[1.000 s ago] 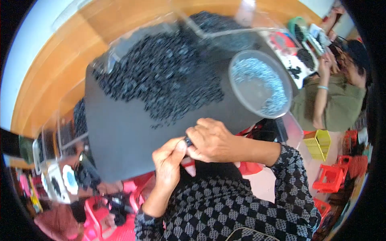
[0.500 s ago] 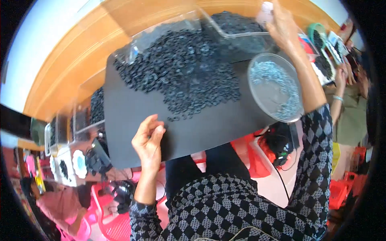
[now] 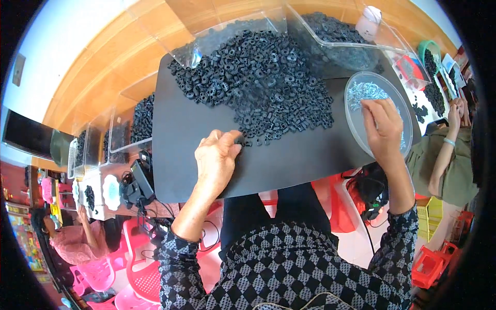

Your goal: Assembling small blue plastic pins into black plastic components at a workshop station.

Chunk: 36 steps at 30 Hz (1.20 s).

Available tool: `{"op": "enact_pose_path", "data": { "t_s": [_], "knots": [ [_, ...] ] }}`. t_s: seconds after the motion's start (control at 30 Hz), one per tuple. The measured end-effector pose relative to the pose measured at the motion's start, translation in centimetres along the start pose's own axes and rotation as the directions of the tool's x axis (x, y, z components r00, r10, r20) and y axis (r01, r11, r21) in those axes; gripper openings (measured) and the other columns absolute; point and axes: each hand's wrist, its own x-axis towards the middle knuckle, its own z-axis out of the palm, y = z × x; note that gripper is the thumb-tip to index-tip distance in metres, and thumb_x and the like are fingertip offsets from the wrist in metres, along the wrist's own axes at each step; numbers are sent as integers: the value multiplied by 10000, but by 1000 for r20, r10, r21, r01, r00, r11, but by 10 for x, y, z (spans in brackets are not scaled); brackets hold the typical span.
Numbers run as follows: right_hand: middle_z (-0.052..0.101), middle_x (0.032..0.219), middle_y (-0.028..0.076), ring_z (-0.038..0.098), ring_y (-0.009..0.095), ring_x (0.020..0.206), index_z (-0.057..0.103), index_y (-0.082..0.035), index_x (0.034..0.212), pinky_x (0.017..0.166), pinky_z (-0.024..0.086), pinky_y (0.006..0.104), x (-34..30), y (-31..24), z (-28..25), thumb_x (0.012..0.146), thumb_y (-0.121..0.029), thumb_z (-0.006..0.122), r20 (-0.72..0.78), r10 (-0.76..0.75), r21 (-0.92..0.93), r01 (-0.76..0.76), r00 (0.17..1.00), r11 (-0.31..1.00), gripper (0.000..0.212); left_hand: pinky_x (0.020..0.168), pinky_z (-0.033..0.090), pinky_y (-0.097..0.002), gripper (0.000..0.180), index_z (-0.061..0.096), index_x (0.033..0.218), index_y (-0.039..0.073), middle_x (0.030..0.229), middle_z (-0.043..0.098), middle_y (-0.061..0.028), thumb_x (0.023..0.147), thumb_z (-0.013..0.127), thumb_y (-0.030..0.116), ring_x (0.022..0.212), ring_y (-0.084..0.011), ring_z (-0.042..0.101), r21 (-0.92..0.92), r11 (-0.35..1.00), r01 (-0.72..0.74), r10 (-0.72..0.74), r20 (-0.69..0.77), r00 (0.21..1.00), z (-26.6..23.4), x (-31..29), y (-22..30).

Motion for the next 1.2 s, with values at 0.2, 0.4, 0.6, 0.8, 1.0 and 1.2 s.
{"op": "enact_pose_path", "data": {
  "t_s": [0.2, 0.4, 0.6, 0.8, 1.0, 1.2],
  "knots": [
    [559, 726, 120, 531, 277, 672, 608, 8, 854, 599, 419, 371, -16, 21, -10, 748, 37, 607, 76, 126, -13, -126, 989, 992, 109, 689, 467, -347, 224, 663, 944, 100, 737, 593, -71, 726, 652, 52, 730, -246, 594, 24, 999, -23, 24, -35, 999, 9, 24, -1],
    [555, 716, 120, 537, 279, 681, 611, 4, 853, 612, 426, 365, -24, 24, -14, 746, 29, 617, 62, 158, -15, -157, 986, 987, 110, 688, 463, -365, 211, 665, 941, 93, 749, 601, -87, 732, 670, 113, 753, -270, 599, 93, 995, -37, 40, -24, 999, 16, 59, -3],
    [590, 753, 134, 571, 309, 749, 635, -23, 829, 654, 455, 416, -38, 51, -15, 751, -37, 601, 109, 192, -108, -181, 975, 978, 86, 681, 466, -433, 189, 669, 846, 68, 783, 605, -129, 701, 696, 187, 750, -337, 590, 193, 979, -62, 57, 34, 998, 21, 71, -3],
    [612, 748, 140, 588, 320, 772, 651, -33, 844, 695, 464, 405, -47, 63, -17, 756, -101, 592, 291, 377, -101, -363, 879, 926, 126, 658, 446, -424, 175, 627, 750, 37, 748, 602, -138, 668, 712, 165, 705, -332, 587, 199, 979, -43, 20, 115, 993, 24, 74, -5],
    [589, 709, 149, 589, 346, 776, 635, -64, 746, 662, 473, 462, -31, 66, 18, 722, -125, 599, 367, 172, -27, -174, 914, 984, 75, 571, 441, -332, 170, 587, 739, 7, 657, 593, -117, 647, 708, 83, 575, -224, 555, -63, 981, 182, -175, 99, 979, 3, 71, 19],
    [561, 719, 128, 565, 331, 774, 632, -88, 783, 647, 464, 445, -29, 71, 10, 703, -79, 616, 420, 155, -114, -117, 894, 987, 82, 604, 418, -222, 245, 576, 773, 5, 697, 543, 13, 674, 782, 95, 645, -84, 481, -460, 850, 257, -249, 80, 965, -13, 30, 33]
  ]
}}
